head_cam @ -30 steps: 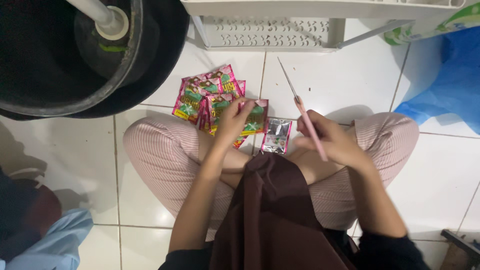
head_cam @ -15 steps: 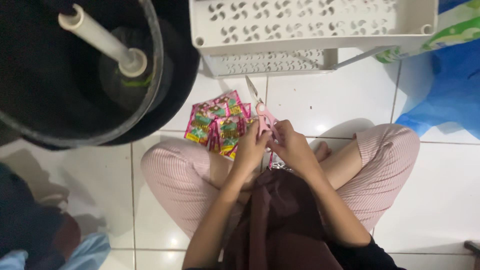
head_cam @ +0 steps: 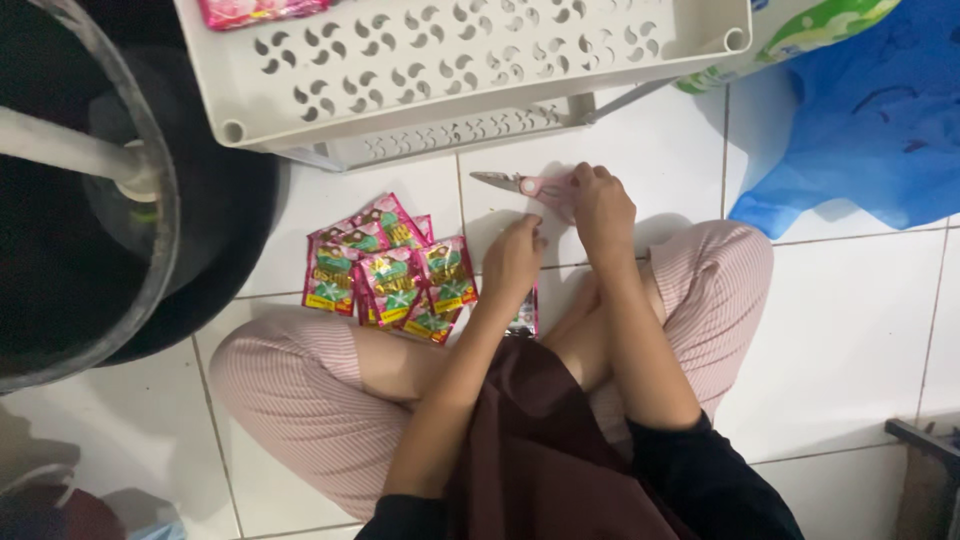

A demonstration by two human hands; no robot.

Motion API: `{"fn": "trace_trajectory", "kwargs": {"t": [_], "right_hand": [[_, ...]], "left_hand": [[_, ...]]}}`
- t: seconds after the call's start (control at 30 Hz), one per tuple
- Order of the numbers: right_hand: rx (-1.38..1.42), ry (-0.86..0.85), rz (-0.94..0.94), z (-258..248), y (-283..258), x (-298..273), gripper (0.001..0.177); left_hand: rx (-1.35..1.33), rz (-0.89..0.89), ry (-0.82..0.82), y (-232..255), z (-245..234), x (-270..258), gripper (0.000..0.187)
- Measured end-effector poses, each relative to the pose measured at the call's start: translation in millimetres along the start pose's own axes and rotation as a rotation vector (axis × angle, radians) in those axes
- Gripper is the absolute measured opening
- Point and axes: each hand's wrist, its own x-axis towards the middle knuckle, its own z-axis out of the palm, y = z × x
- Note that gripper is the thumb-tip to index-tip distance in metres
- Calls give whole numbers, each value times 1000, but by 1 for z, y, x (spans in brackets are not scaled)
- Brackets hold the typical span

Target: The person sits on the floor and uses pink scissors to cut a long strip of connected Rinso detergent sachets into individual packets. After cutting, the person places the individual sachets into a white plastic basket.

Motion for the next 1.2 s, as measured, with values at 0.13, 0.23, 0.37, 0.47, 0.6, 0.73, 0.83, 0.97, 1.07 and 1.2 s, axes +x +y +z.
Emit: {"fn": "trace_trajectory", "kwargs": {"t": [0.13,0.23,0.37,0.47,0.6,0.73,0.83,0.97,1.07,1.2], "right_hand": [[-1,-8,-41,3,0,-5,34],[27,-46,-53,4,-5,-13,38],[198,-179,-61,-7,-15,-30,46],[320,-263,-47,-21,-26,-46,44],[624,-287,145,-21,-35,-72,50],[1313,-489,328,-23,-50,-75,61],[1481,-554,338,-61,-66,-78,75],[1541,-524,198,-124,-78,-80,75],[1542,-349,84,-172,-69,-62,56],[1483,22,26,-224,-70,-6,35]], "left_hand": [[468,165,-100,12,-27,-32,43],[691,264,81,4,-17,-56,30],[742,241,10,-17,-9,-62,26],[614,195,-40,-13,-38,-59,19],[312,203,155,32,-100,-76,31],[398,448,481,69,-126,-102,19],[567,668,562,78,-139,-116,11],[529,819,495,101,-165,-120,16],[525,970,441,128,-200,-108,20],[387,850,573,174,-235,-66,22]]}}
